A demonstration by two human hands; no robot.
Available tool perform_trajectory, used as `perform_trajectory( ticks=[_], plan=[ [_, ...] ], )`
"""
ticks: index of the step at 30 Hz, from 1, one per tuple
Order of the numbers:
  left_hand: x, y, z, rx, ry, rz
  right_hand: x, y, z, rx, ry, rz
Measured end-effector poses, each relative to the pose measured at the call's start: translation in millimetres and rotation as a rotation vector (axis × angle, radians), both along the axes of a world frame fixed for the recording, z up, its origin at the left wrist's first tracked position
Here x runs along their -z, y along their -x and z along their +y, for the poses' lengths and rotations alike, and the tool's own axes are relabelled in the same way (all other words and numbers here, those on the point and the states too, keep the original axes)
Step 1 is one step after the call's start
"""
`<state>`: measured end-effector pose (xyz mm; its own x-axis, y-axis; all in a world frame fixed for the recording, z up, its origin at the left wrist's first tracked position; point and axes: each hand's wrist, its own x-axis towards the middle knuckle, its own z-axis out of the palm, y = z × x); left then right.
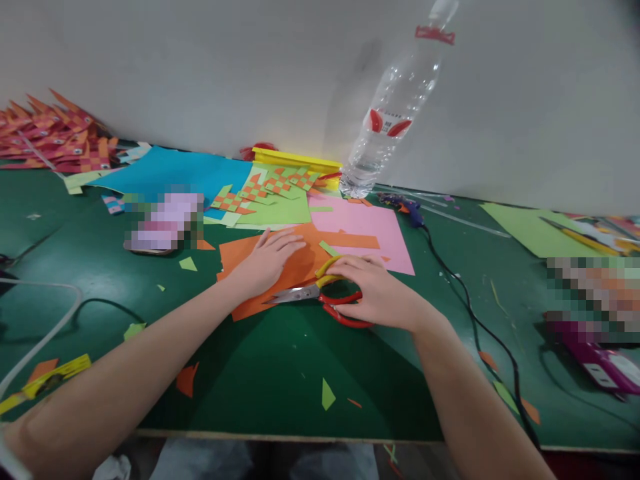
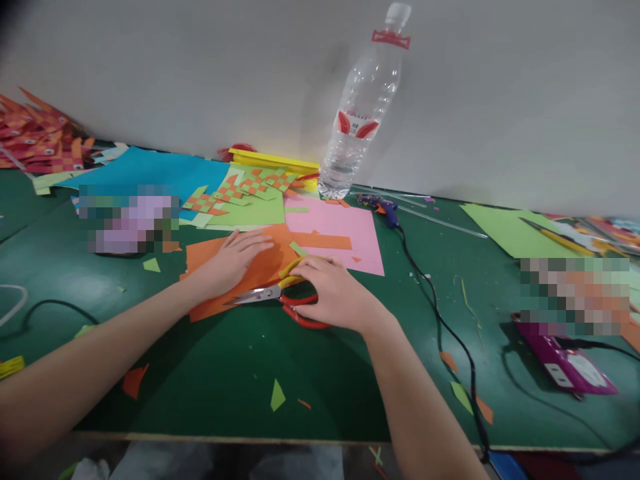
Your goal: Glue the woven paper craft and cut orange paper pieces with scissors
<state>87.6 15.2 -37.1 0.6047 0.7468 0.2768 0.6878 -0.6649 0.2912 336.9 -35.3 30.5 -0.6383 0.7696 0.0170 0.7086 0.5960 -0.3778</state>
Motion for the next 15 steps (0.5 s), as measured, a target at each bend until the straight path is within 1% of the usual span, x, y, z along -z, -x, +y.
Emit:
perform_trajectory(
  ticks=[2,4,6,9,12,15],
  plan=[
    [-4.6,-0.9,-0.8,-0.009,-0.009,-0.067,1.3,-4.0,3.0,0.006,0.020,-0.005],
    [-8.3,4.3,-0.1,0.034,-0.035,-0.085,3.2,-6.4,5.1,0.002,0.042,-0.011],
    [-9.3,12.7,1.5,0.106,-0.040,-0.024,4.7,-7.5,6.1,-0.003,0.058,-0.006],
    [-6.9,21.9,4.1,0.200,0.013,0.070,6.1,-7.6,5.8,0.003,0.065,0.003],
    [-5.3,22.4,5.8,0.218,0.070,0.101,8.3,-5.1,4.3,-0.005,0.053,0.009],
    [-5.5,19.7,6.8,0.217,0.075,0.104,11.6,0.5,1.8,-0.030,0.030,0.017]
  ],
)
